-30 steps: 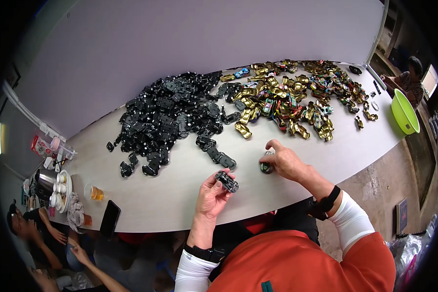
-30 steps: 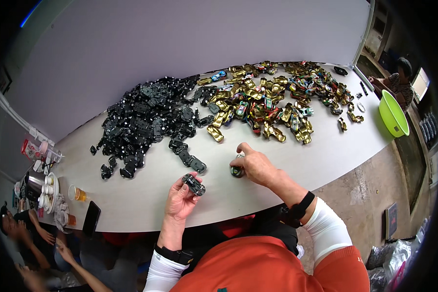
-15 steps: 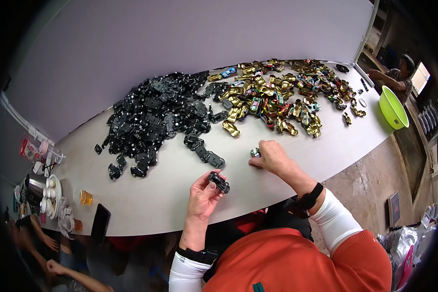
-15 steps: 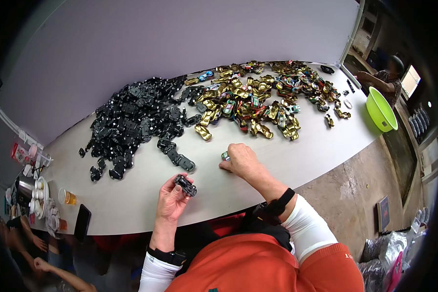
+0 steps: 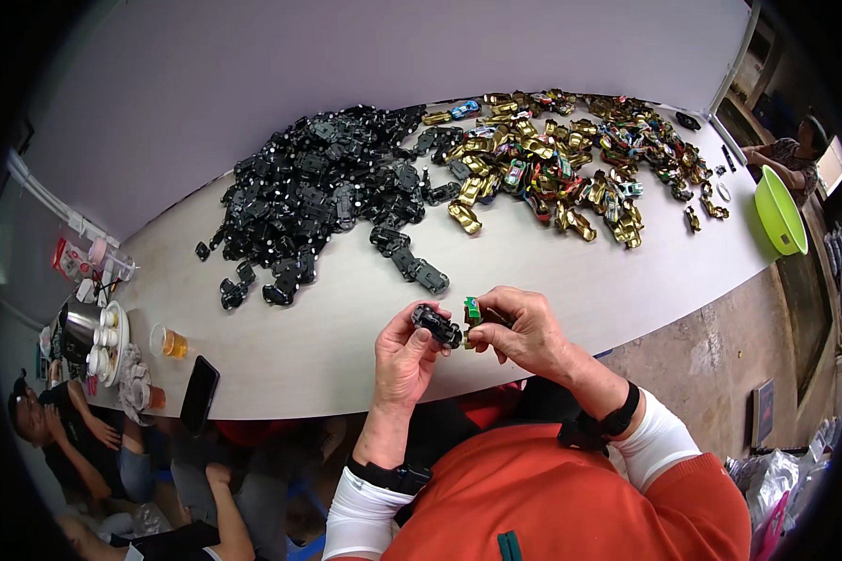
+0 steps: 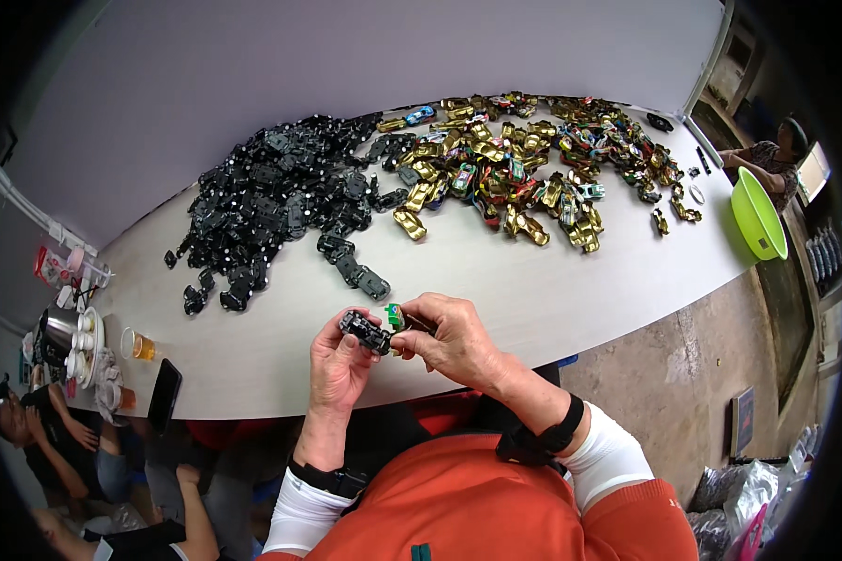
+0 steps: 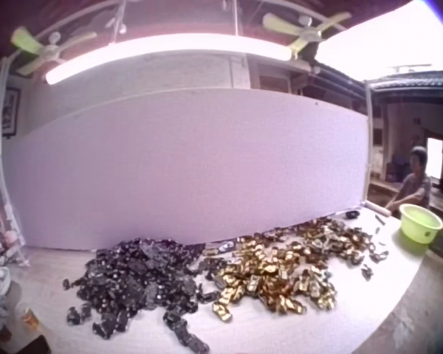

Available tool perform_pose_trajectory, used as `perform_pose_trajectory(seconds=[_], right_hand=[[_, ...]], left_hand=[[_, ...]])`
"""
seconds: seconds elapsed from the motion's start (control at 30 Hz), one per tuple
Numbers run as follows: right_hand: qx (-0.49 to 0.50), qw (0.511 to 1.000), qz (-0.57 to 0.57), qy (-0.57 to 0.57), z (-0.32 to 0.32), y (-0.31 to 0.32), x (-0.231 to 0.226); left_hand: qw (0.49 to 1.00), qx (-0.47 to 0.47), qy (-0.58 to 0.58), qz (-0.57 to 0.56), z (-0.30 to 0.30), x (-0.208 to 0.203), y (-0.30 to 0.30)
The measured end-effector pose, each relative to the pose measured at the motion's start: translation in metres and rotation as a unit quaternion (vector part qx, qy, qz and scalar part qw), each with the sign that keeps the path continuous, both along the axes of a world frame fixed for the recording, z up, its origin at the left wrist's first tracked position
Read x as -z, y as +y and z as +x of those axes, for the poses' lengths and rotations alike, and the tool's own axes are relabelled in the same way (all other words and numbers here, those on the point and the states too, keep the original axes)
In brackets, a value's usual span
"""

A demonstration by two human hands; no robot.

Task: The person assembles small toy cars by hand at a table. They pick up a black chassis and a colored body, align the parts, and press them together to form a complete unit. The process is repeated for multiple cars, with the person handling the components one at a time.

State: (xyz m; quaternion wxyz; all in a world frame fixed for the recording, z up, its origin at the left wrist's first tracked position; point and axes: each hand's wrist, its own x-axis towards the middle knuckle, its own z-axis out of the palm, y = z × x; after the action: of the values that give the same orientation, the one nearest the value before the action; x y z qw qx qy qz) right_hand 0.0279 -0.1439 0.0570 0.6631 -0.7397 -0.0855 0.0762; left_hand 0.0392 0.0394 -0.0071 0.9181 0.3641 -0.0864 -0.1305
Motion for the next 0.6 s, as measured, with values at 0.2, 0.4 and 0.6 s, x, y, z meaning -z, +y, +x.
perform_pose_trajectory(seconds=[0.2, 0.4, 0.6], right_hand=[[0.007, 0.999, -0.025, -0.038, 0.000, -0.002, 0.003], [-0.001, 0.994, -0.077, -0.076, -0.004, -0.002, -0.002], [0.000, 0.982, -0.079, -0.170, -0.003, 0.003, -0.005]], left_hand=[[1.000, 0.002, -0.004, 0.020, -0.001, -0.003, -0.005], [0.999, 0.003, -0.011, 0.039, -0.004, -0.002, -0.009], [0.994, -0.010, -0.060, 0.092, -0.005, -0.014, -0.011]])
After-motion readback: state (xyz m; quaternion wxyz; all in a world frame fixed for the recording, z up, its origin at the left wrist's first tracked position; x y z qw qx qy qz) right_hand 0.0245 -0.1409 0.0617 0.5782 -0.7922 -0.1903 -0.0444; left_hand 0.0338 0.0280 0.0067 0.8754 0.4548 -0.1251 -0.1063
